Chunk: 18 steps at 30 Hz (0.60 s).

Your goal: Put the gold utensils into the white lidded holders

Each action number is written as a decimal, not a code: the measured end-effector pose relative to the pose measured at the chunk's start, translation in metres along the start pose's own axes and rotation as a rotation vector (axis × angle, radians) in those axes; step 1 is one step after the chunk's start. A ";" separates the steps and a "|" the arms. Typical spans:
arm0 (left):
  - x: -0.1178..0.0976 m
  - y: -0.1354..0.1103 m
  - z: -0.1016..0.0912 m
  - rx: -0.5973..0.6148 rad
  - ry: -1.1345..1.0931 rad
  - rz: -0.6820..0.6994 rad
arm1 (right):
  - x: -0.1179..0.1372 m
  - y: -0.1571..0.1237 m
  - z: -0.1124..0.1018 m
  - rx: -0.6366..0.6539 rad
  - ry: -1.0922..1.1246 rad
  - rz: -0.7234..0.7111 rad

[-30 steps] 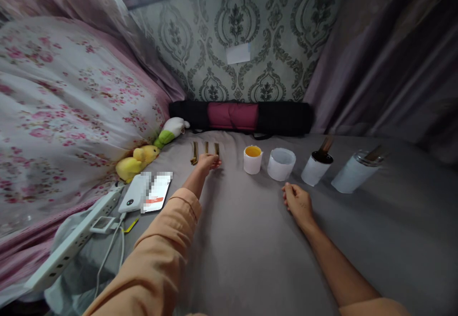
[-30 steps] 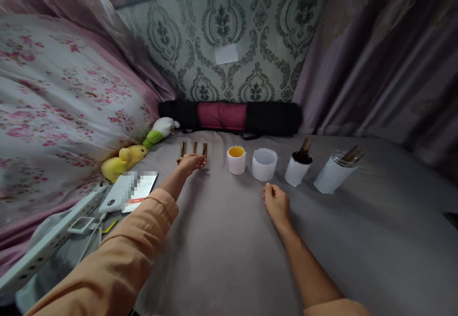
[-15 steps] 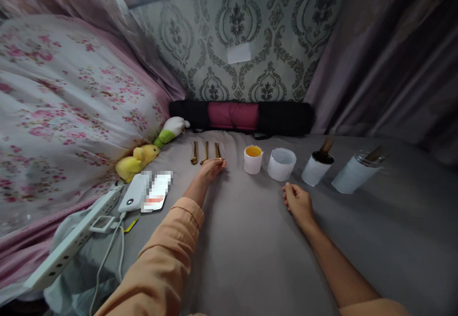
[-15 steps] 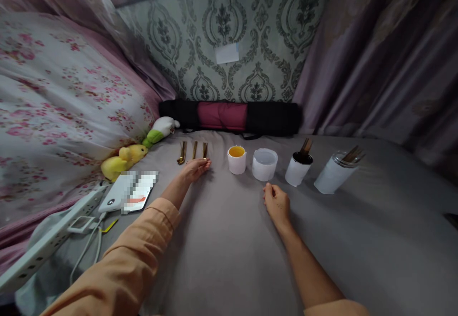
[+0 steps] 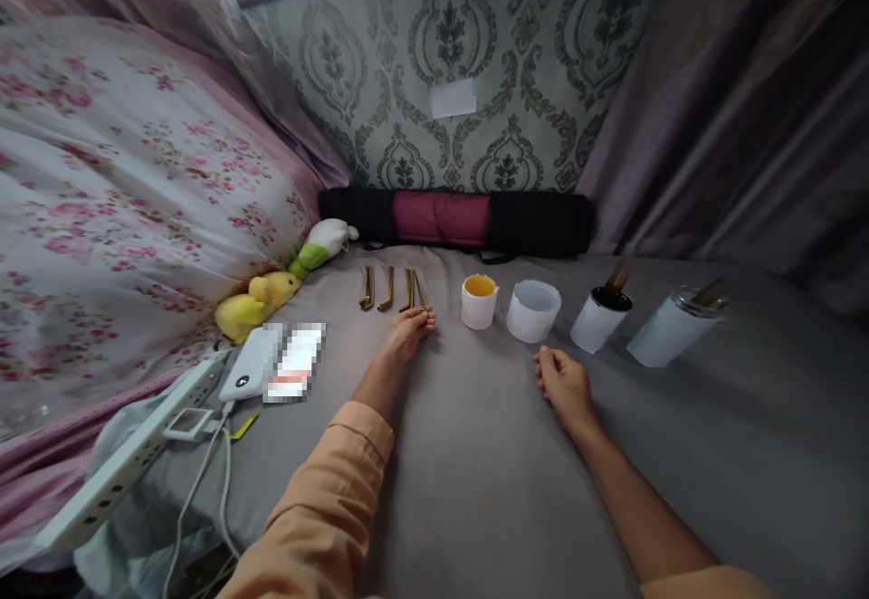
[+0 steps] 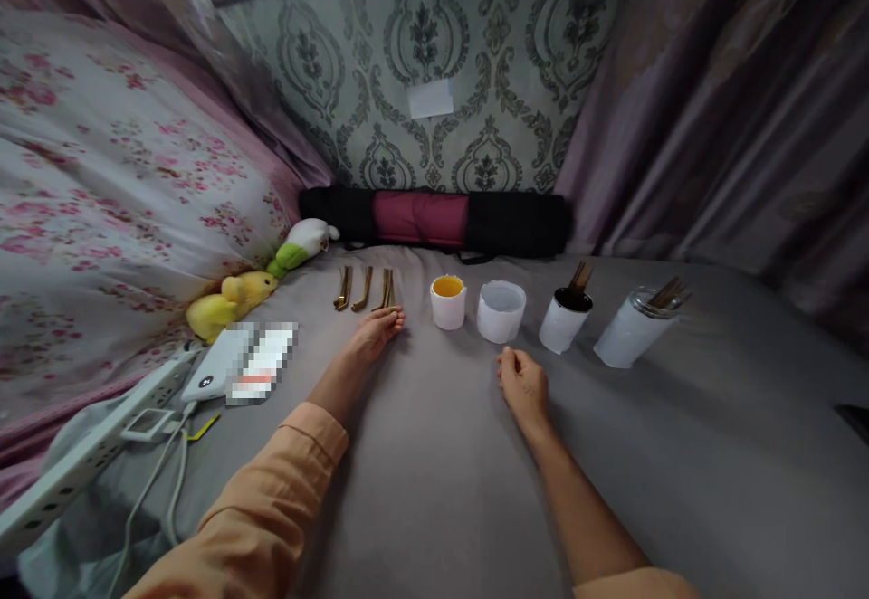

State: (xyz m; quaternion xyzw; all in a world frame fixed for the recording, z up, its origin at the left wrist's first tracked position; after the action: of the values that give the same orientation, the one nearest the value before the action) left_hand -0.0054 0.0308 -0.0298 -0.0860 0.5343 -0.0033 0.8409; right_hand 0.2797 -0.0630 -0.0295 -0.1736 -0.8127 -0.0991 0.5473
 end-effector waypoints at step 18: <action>0.031 -0.055 0.033 0.019 -0.073 0.069 | 0.001 -0.002 0.001 0.004 0.026 0.005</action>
State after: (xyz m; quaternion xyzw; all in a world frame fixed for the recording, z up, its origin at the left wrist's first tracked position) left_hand 0.0429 -0.0216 -0.0361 -0.0595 0.5059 0.0239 0.8602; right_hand 0.2780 -0.0645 -0.0287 -0.1733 -0.8054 -0.0981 0.5583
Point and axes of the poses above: each hand's wrist, its own y-axis towards the middle knuckle, its own z-axis out of the palm, x = y × z, the point moved 8 cm from there along y, towards the middle knuckle, and after that the axes turned 6 degrees about z, right-handed, at the moved point
